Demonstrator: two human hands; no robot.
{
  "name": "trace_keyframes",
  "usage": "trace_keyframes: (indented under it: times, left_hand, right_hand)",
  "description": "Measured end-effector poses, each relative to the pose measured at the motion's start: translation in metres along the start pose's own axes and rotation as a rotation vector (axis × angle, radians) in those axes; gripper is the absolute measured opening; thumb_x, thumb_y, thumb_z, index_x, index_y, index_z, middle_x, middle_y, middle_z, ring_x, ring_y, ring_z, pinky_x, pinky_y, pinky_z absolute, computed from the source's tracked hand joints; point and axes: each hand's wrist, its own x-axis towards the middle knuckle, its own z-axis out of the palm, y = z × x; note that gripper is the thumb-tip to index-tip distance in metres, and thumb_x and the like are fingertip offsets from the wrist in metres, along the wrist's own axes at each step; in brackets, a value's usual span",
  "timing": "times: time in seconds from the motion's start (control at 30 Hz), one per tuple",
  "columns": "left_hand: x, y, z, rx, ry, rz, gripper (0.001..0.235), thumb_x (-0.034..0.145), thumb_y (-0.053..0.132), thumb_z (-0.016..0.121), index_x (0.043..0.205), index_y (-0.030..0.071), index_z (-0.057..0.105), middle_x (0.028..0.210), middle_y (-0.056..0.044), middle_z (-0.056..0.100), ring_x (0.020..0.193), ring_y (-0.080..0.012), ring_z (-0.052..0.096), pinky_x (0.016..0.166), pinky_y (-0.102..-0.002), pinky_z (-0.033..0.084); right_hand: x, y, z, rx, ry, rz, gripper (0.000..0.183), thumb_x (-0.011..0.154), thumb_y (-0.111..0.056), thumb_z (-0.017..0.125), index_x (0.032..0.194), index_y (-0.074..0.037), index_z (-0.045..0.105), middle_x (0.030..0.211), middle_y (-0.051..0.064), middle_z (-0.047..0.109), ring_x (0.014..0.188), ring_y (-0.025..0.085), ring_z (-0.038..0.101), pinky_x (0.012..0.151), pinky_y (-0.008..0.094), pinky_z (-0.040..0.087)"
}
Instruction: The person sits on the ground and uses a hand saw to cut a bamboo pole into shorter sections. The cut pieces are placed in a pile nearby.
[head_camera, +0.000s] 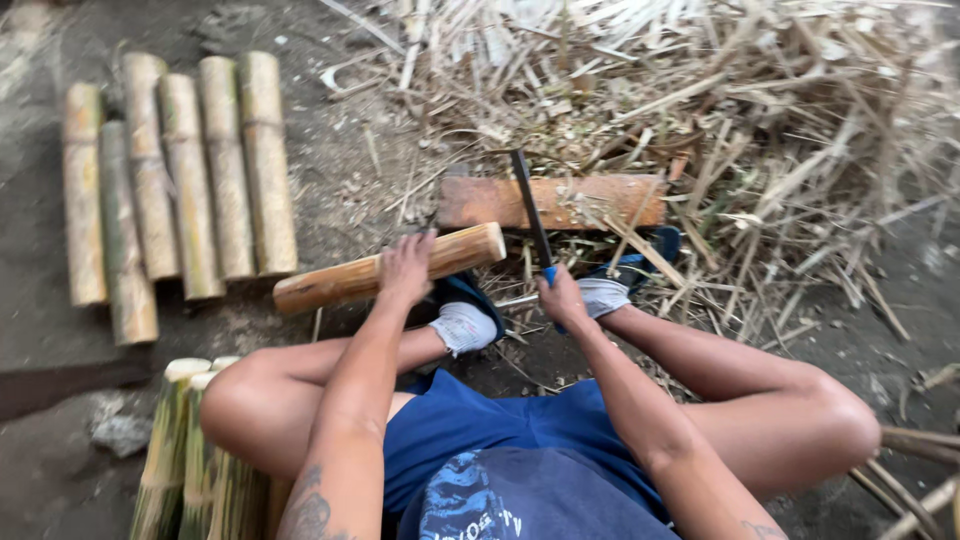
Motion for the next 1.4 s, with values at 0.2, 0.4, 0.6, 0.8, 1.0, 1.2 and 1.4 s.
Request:
trace_keyframes:
  times: [0.2,0.4,0.6,0.8,1.0,1.2,1.4]
  left_hand:
    - [0.016,-0.006,-0.042,0.028,-0.178,0.07,0.112,0.066,0.034,0.091,0.159,0.033,0.028,0.126,-0.012,0.055,0.118,-0.0351,0.057,0.102,-0.055,0.049]
    - [0.019,0.03,-0.192,-0.287,0.026,-0.014,0.076,0.084,0.043,0.079,0.146,0.023,0.041,0.113,-0.014,0.056,0.096,-0.0266,0.065,0.076,-0.044,0.064]
    - [0.011,0.055,-0.257,-1.191,0.719,0.375,0.097,0.088,0.043,0.085,0.153,0.01,0.021,0.135,-0.017,0.052,0.114,-0.0261,0.066,0.098,-0.041,0.064]
    - [0.035,0.068,-0.192,-1.424,0.843,0.262,0.111,0.087,0.035,0.088,0.159,0.004,0.01,0.146,-0.017,0.041,0.135,-0.0273,0.049,0.122,-0.043,0.047]
    - [0.051,0.06,-0.145,-1.39,0.857,0.112,0.12,0.084,0.039,0.089,0.16,0.004,0.004,0.152,-0.021,0.035,0.142,-0.031,0.044,0.128,-0.048,0.038]
    - [0.053,0.046,-0.134,-1.417,0.932,0.046,0.115,0.085,0.043,0.085,0.161,0.005,0.007,0.146,-0.019,0.037,0.136,-0.0305,0.048,0.125,-0.048,0.048]
    - [0.07,0.024,-0.132,-1.515,0.838,-0.038,0.113,0.079,0.039,0.086,0.158,0.003,0.013,0.137,-0.019,0.041,0.125,-0.0297,0.05,0.116,-0.05,0.052]
  right_hand:
    - [-0.006,0.01,-0.014,-0.004,-0.018,-0.02,0.032,0.094,-0.032,0.066,0.107,-0.004,0.057,0.096,0.026,0.069,0.096,0.046,0.065,0.081,0.051,0.051]
    - [-0.012,-0.002,-0.01,0.108,-0.04,0.04,0.031,0.091,-0.032,0.066,0.102,-0.004,0.059,0.089,0.022,0.071,0.087,0.04,0.07,0.079,0.048,0.053]
    - [-0.02,-0.014,-0.017,0.103,-0.001,0.015,0.035,0.094,-0.035,0.066,0.109,-0.004,0.056,0.091,0.022,0.069,0.089,0.039,0.068,0.078,0.048,0.052]
    - [-0.013,-0.007,-0.025,0.095,-0.06,0.09,0.035,0.096,-0.034,0.061,0.113,-0.004,0.051,0.092,0.027,0.071,0.089,0.047,0.07,0.077,0.053,0.053]
    - [-0.018,-0.024,-0.036,-0.007,0.047,0.0,0.039,0.098,-0.034,0.062,0.119,-0.003,0.051,0.094,0.032,0.068,0.093,0.053,0.065,0.079,0.057,0.05]
    - [-0.025,-0.098,-0.069,0.115,0.165,-0.294,0.032,0.103,-0.022,0.058,0.128,-0.006,0.05,0.09,0.028,0.067,0.083,0.052,0.065,0.07,0.057,0.05]
    - [-0.012,-0.126,-0.069,0.196,0.316,-0.506,0.034,0.104,-0.021,0.059,0.131,-0.007,0.043,0.076,0.022,0.064,0.065,0.043,0.066,0.06,0.054,0.051]
